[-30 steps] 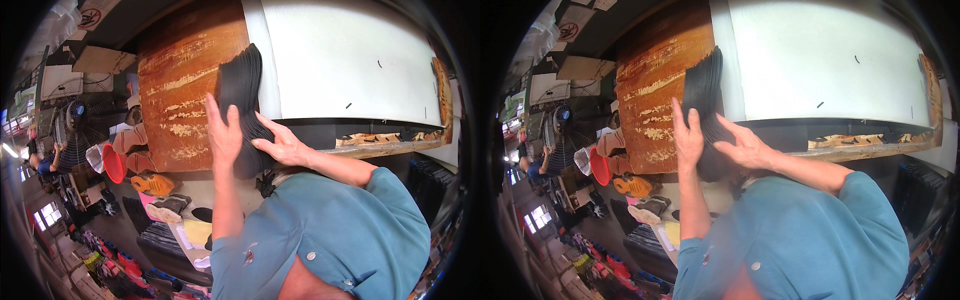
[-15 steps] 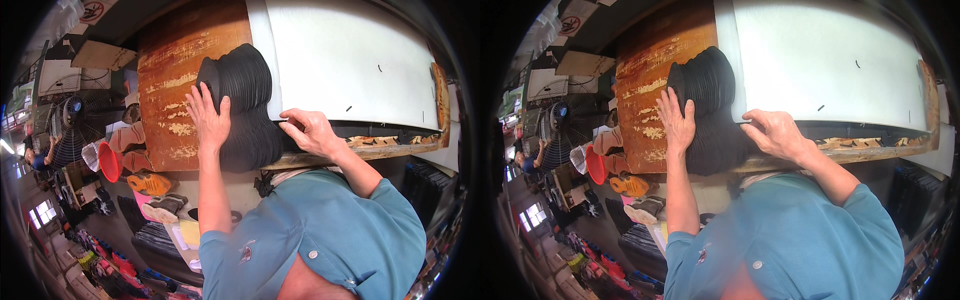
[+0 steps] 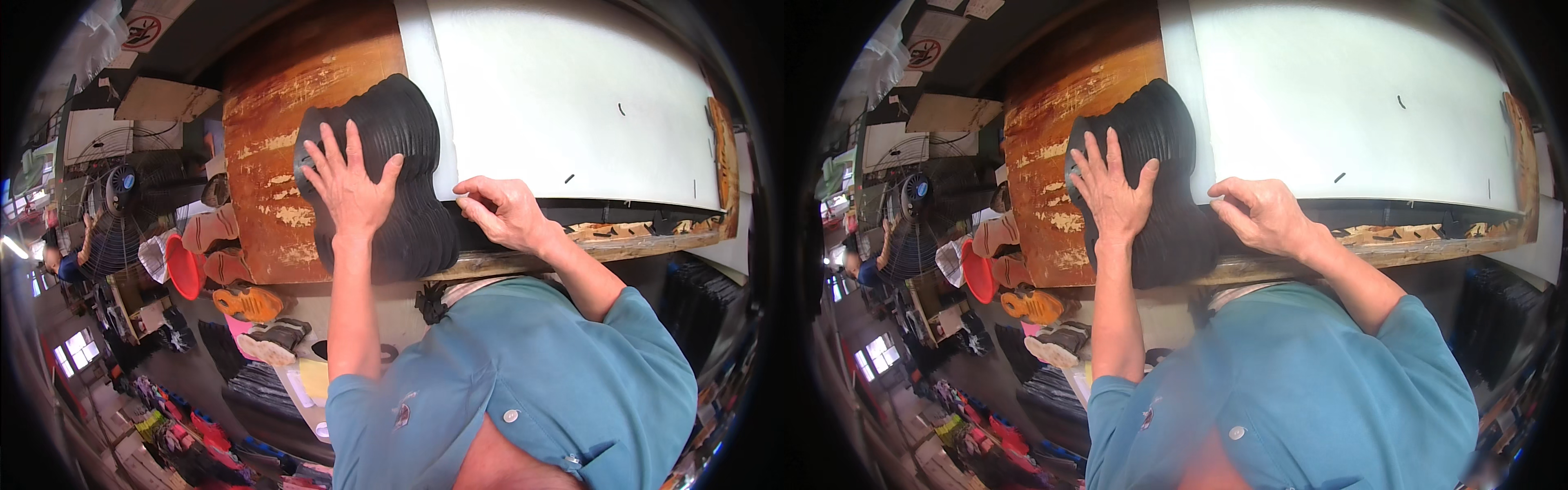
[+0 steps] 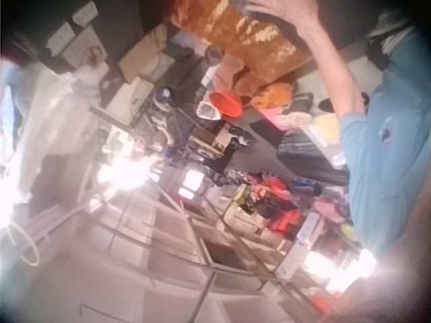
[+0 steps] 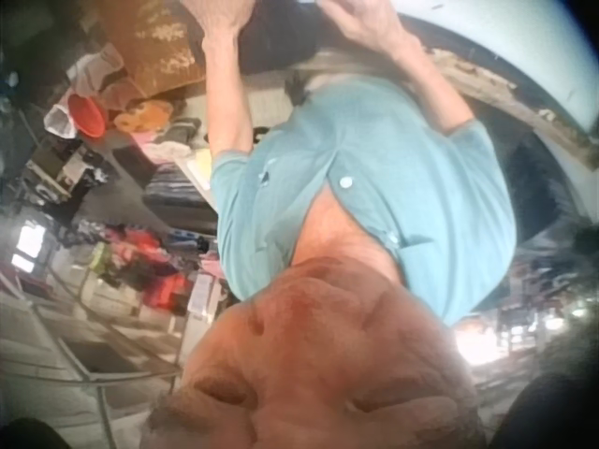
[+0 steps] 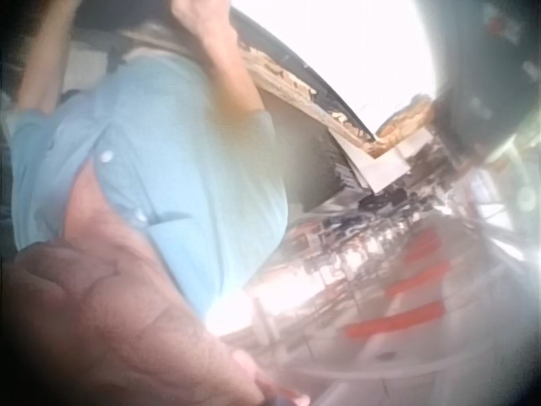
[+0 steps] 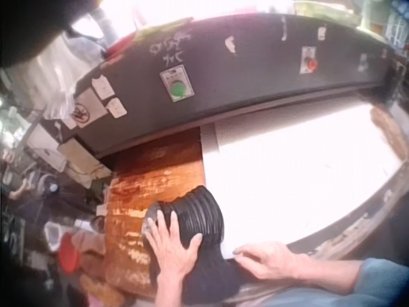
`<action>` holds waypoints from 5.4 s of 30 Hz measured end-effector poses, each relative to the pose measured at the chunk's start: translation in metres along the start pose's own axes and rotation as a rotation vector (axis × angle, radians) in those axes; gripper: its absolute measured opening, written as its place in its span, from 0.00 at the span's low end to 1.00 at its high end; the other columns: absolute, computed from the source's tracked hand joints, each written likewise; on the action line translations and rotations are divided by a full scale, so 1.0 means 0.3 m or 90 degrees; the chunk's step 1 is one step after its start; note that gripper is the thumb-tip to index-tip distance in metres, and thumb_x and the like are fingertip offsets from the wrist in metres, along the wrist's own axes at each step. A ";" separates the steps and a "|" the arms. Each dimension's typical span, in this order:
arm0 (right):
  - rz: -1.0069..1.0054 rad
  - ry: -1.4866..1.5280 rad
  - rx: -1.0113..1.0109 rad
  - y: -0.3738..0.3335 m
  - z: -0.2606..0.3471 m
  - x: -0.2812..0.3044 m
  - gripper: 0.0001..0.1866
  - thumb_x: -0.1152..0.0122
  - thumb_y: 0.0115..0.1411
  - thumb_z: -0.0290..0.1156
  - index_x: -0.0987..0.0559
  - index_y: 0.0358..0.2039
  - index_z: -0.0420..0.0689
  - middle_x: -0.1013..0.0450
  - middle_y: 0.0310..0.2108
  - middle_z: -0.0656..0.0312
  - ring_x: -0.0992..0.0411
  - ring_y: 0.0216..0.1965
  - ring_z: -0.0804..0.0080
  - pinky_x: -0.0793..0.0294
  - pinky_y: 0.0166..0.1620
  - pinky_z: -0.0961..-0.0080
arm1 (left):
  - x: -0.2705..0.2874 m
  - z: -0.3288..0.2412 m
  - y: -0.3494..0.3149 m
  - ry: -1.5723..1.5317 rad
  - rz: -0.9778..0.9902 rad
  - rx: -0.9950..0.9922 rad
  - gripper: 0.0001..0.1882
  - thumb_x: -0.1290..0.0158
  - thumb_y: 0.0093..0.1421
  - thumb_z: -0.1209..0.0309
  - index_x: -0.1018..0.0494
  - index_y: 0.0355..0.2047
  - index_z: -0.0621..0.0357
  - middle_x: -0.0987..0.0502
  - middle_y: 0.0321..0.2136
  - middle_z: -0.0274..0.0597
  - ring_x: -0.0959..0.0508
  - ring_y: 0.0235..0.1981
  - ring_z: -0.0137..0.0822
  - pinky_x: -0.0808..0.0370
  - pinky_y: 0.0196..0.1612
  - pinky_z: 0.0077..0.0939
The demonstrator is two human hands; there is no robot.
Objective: The person repeatedly picks up black shoe soles, places them on a wooden board, and applies heat with a green handheld heat gun. They rotate and inspect the soles between heating cycles, then set them aside on the table.
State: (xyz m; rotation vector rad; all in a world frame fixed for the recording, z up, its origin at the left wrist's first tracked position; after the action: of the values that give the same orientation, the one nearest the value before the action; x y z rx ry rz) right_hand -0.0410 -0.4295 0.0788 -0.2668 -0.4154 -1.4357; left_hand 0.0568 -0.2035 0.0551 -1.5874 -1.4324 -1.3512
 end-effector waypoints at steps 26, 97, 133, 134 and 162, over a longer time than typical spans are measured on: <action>-0.003 -0.015 0.134 -0.031 -0.001 0.031 0.09 0.33 0.62 0.25 0.16 0.44 0.40 0.17 0.35 0.51 0.17 0.34 0.52 0.17 0.37 0.64 | -0.025 0.017 0.008 0.066 0.018 -0.021 0.46 0.46 0.66 0.36 0.42 0.77 0.42 0.51 0.78 0.58 0.58 0.79 0.65 0.65 0.76 0.72; 0.234 -0.603 0.257 -0.055 0.311 0.372 0.11 0.21 0.50 0.28 0.16 0.32 0.43 0.20 0.26 0.61 0.21 0.28 0.65 0.21 0.32 0.66 | 0.033 0.438 -0.220 -0.023 -0.208 0.163 0.31 0.56 0.76 0.53 0.35 0.71 0.61 0.39 0.74 0.61 0.42 0.75 0.62 0.48 0.76 0.60; 0.095 -0.584 0.244 0.211 0.150 0.206 0.05 0.29 0.58 0.28 0.18 0.34 0.45 0.20 0.25 0.54 0.19 0.28 0.50 0.20 0.35 0.56 | 0.048 0.506 -0.218 -0.164 -0.149 0.155 0.31 0.60 0.78 0.56 0.39 0.73 0.65 0.43 0.75 0.64 0.44 0.76 0.61 0.49 0.76 0.58; 0.157 -0.538 0.195 0.205 0.130 0.203 0.06 0.28 0.59 0.30 0.18 0.33 0.45 0.19 0.25 0.54 0.19 0.28 0.51 0.20 0.35 0.56 | 0.048 0.498 -0.218 -0.133 -0.146 0.154 0.31 0.58 0.78 0.56 0.39 0.73 0.64 0.43 0.75 0.64 0.44 0.76 0.60 0.50 0.76 0.58; 0.161 -0.496 0.130 0.177 0.067 0.354 0.07 0.28 0.60 0.31 0.18 0.32 0.43 0.20 0.25 0.52 0.19 0.29 0.51 0.20 0.36 0.56 | 0.090 0.443 -0.194 -0.088 -0.084 0.179 0.48 0.41 0.67 0.45 0.46 0.77 0.58 0.49 0.76 0.70 0.47 0.77 0.65 0.50 0.76 0.61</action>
State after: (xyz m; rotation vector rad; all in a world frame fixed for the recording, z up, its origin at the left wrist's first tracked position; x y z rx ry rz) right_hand 0.0179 -0.5101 0.1463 -0.6902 -1.1119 -0.9874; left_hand 0.0364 -0.0597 0.0296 -1.4454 -1.7523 -1.0702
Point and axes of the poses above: each hand's wrist, its own y-axis towards the middle knuckle, its own x-axis out of the back of the hand, z = x × y, the point moved 5 cm from there along y, towards the middle knuckle
